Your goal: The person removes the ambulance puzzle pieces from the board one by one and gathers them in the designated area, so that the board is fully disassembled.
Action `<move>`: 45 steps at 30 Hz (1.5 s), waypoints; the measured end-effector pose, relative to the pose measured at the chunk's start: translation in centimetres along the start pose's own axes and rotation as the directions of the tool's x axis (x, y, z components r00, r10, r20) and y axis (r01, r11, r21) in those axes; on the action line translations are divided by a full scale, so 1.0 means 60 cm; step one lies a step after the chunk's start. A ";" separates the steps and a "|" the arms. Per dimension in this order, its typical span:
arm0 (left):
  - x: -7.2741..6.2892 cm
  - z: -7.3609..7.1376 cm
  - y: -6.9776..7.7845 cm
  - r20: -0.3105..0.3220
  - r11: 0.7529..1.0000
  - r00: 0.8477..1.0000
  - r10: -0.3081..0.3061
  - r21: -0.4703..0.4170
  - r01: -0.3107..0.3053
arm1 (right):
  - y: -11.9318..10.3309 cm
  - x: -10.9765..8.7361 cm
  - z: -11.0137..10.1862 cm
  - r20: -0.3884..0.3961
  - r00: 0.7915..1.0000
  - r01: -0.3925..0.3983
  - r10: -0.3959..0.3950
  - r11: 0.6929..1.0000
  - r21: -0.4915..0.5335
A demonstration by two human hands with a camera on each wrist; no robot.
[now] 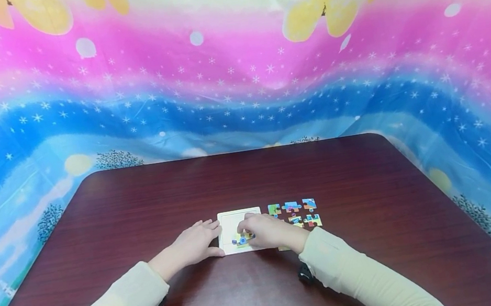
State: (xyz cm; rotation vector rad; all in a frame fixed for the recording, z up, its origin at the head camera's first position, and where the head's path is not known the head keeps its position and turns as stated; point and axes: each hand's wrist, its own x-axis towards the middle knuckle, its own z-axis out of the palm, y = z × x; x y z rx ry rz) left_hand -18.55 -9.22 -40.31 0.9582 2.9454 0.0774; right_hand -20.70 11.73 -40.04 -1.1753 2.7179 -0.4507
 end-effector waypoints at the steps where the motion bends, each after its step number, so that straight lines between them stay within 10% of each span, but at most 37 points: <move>1: 0.000 0.000 0.000 0.000 1.000 1.000 -0.001 0.000 0.001 | 0.000 0.000 0.000 0.000 1.000 0.000 0.000 1.000 0.000; 45: 0.001 -0.001 -0.001 -0.004 1.000 1.000 0.012 -0.003 -0.012 | 0.002 0.005 -0.001 -0.016 0.997 0.068 -0.069 0.995 -0.067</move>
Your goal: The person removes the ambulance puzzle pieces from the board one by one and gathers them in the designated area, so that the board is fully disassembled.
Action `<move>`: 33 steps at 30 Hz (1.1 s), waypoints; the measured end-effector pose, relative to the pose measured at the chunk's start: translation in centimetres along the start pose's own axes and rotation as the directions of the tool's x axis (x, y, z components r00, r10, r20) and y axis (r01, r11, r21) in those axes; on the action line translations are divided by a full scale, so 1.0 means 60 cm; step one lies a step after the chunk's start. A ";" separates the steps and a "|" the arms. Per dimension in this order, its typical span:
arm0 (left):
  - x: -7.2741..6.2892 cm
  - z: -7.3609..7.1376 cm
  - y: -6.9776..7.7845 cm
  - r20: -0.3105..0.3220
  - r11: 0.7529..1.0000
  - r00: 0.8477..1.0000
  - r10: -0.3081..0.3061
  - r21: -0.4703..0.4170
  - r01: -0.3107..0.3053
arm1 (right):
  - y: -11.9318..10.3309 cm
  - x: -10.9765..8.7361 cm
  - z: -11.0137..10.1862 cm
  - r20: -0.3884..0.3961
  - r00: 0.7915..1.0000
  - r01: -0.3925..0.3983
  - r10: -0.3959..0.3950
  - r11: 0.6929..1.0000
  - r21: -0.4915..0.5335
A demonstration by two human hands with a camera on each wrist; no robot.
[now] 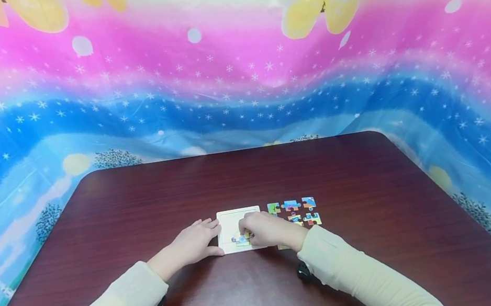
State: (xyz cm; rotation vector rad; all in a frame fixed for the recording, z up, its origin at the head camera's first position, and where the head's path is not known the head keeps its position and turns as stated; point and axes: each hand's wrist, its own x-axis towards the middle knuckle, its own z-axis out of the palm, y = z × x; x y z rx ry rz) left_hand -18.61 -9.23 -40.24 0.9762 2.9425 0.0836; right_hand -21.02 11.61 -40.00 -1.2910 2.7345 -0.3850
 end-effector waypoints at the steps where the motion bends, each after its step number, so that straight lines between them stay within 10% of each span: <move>1: 0.000 0.000 0.000 0.001 1.000 1.000 -0.001 0.001 0.001 | 0.000 0.000 0.000 -0.003 1.000 0.002 -0.002 1.000 -0.002; 16: 0.000 0.002 0.000 -0.005 1.000 1.000 0.005 0.001 -0.005 | 0.018 -0.025 -0.024 -0.010 1.000 -0.015 0.017 0.993 0.114; 33: 0.000 0.002 -0.001 -0.013 1.000 1.000 0.015 0.007 -0.015 | 0.092 -0.131 -0.039 -0.060 0.997 -0.054 0.057 0.997 0.060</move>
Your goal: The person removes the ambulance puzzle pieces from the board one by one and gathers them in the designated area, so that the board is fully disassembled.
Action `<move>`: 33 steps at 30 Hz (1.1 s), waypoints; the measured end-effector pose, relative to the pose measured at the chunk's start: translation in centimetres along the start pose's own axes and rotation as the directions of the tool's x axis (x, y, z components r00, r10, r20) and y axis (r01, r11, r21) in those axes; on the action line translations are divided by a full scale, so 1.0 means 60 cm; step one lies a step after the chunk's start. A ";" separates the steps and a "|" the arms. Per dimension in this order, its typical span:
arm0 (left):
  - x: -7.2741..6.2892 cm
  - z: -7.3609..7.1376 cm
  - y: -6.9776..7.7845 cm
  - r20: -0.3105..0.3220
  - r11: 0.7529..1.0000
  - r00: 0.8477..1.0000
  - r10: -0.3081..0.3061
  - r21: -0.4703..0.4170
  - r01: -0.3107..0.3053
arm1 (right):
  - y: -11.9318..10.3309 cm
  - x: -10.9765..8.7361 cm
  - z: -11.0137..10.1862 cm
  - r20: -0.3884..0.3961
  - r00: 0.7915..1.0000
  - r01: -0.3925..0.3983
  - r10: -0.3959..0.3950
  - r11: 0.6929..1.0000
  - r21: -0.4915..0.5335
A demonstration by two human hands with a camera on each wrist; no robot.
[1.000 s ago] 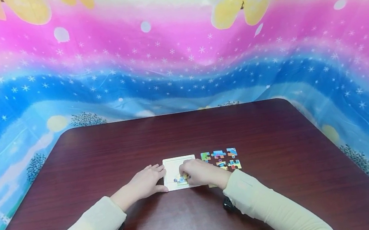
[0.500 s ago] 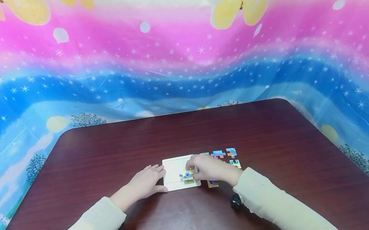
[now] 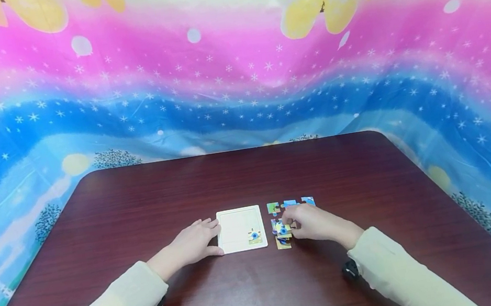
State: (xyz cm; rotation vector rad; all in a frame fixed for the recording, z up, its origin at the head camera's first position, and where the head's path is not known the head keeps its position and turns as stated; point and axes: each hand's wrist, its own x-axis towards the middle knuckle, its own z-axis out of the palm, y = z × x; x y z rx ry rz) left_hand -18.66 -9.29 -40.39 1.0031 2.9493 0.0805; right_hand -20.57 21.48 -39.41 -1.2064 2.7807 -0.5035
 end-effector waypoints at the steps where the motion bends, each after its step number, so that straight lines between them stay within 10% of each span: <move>1: 0.000 0.000 0.000 0.002 1.000 1.000 -0.002 0.000 0.002 | 0.003 -0.007 -0.002 0.008 1.000 -0.006 0.006 1.000 -0.001; 33: 0.002 0.002 0.001 0.010 1.000 1.000 -0.011 0.006 0.011 | 0.021 -0.052 -0.001 0.110 0.981 -0.156 0.157 0.988 -0.017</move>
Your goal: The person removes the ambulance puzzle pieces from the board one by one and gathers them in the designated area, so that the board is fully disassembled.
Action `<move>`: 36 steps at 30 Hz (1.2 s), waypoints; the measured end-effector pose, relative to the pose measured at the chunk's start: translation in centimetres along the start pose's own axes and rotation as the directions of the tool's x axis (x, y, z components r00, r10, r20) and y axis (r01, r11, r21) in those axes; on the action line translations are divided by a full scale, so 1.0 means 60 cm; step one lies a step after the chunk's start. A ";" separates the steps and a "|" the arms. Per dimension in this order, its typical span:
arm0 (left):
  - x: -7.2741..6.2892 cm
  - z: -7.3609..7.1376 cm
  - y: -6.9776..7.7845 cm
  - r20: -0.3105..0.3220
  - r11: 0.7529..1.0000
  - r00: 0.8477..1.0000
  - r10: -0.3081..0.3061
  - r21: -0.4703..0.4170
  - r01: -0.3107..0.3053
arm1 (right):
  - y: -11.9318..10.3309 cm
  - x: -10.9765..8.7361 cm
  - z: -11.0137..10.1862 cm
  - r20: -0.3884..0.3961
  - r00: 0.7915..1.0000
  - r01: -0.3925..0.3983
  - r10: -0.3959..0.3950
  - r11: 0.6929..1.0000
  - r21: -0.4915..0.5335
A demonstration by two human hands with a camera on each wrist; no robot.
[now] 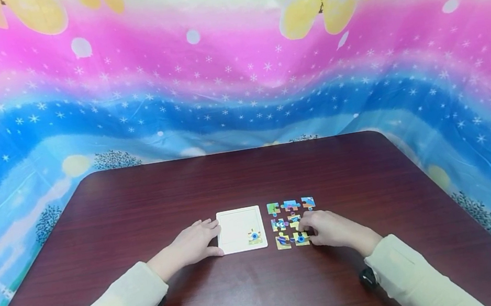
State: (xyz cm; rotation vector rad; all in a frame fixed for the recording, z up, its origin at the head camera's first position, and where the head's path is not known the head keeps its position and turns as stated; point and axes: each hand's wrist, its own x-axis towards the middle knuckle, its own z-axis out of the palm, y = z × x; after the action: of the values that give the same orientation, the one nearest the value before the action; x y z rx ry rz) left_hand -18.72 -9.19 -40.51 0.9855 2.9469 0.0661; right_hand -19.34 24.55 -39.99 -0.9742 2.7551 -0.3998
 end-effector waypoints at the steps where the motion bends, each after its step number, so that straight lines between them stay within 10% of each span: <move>1: 0.000 0.000 0.000 0.001 1.000 1.000 -0.001 -0.004 0.001 | 0.000 0.000 0.000 -0.002 1.000 0.001 -0.001 1.000 0.001; 22: -0.003 0.001 0.001 0.002 1.000 1.000 -0.010 -0.004 0.010 | -0.065 0.070 -0.007 -0.124 0.977 0.174 -0.176 0.984 -0.020; 36: -0.001 -0.001 0.001 0.010 1.000 1.000 -0.012 -0.019 0.012 | -0.101 0.114 0.013 -0.046 0.981 0.186 -0.187 0.982 -0.033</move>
State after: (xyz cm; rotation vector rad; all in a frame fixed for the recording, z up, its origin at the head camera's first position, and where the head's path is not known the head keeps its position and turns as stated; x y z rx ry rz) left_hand -18.64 -9.21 -40.44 0.9633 2.9376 0.0881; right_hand -20.81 15.48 -39.46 -1.2519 2.7279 -0.4185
